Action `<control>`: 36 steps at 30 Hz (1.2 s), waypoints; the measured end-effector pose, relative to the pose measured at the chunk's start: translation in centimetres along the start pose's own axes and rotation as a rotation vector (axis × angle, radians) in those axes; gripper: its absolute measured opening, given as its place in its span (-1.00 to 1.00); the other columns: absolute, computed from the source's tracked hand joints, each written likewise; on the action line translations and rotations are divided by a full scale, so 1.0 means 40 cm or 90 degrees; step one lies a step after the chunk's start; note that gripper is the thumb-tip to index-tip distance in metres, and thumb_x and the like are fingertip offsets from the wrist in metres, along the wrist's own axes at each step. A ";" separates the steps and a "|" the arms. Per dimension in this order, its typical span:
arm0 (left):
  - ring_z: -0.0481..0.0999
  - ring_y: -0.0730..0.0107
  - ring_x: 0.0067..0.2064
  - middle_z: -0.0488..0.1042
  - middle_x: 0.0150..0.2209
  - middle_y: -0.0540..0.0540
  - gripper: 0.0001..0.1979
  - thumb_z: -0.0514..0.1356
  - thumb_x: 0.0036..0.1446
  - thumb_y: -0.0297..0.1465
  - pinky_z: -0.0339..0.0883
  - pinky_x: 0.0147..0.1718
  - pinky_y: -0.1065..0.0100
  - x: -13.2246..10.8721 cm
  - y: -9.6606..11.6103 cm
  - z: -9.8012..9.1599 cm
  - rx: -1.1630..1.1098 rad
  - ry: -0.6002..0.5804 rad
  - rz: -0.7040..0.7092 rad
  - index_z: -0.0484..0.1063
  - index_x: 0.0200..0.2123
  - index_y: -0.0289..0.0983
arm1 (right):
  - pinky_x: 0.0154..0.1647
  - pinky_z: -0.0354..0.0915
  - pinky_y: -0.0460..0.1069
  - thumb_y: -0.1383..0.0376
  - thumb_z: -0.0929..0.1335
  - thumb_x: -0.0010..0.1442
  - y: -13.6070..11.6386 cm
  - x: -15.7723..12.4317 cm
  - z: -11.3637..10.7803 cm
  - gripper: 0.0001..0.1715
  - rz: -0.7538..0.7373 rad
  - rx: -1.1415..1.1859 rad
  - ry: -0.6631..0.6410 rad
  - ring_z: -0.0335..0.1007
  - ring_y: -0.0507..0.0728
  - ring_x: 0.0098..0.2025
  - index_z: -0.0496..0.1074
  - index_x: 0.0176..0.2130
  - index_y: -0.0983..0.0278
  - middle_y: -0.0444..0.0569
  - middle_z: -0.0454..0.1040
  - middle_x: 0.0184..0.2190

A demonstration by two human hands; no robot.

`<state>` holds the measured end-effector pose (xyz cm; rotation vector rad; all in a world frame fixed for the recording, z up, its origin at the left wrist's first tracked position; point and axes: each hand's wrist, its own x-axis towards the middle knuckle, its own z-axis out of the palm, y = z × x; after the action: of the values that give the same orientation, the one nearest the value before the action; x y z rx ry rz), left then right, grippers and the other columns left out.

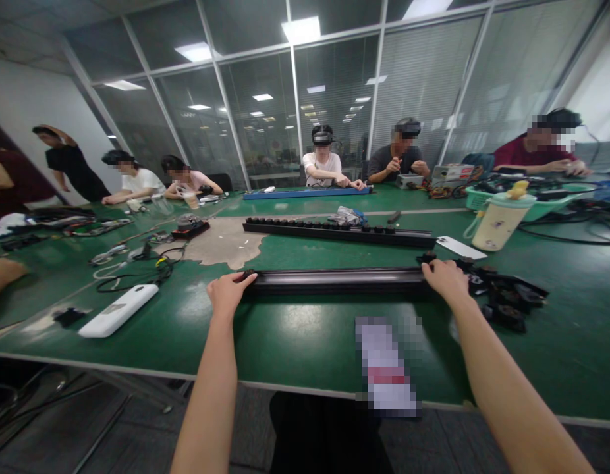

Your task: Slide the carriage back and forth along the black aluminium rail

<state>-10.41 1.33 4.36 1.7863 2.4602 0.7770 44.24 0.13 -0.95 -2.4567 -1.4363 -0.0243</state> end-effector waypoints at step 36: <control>0.54 0.01 0.10 0.63 -0.01 -0.19 -0.48 0.22 0.17 0.07 0.16 0.17 0.13 -0.009 0.015 0.005 0.033 0.018 0.031 0.64 -0.02 -0.15 | 0.10 0.28 0.29 0.01 0.09 0.40 -0.002 -0.004 -0.007 -0.31 -0.001 -0.005 -0.003 0.36 0.47 0.14 0.47 0.17 0.34 0.37 0.36 0.13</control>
<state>-9.71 1.22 4.33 1.8715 2.4863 0.7518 44.15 -0.04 -0.67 -2.4626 -1.4427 -0.0246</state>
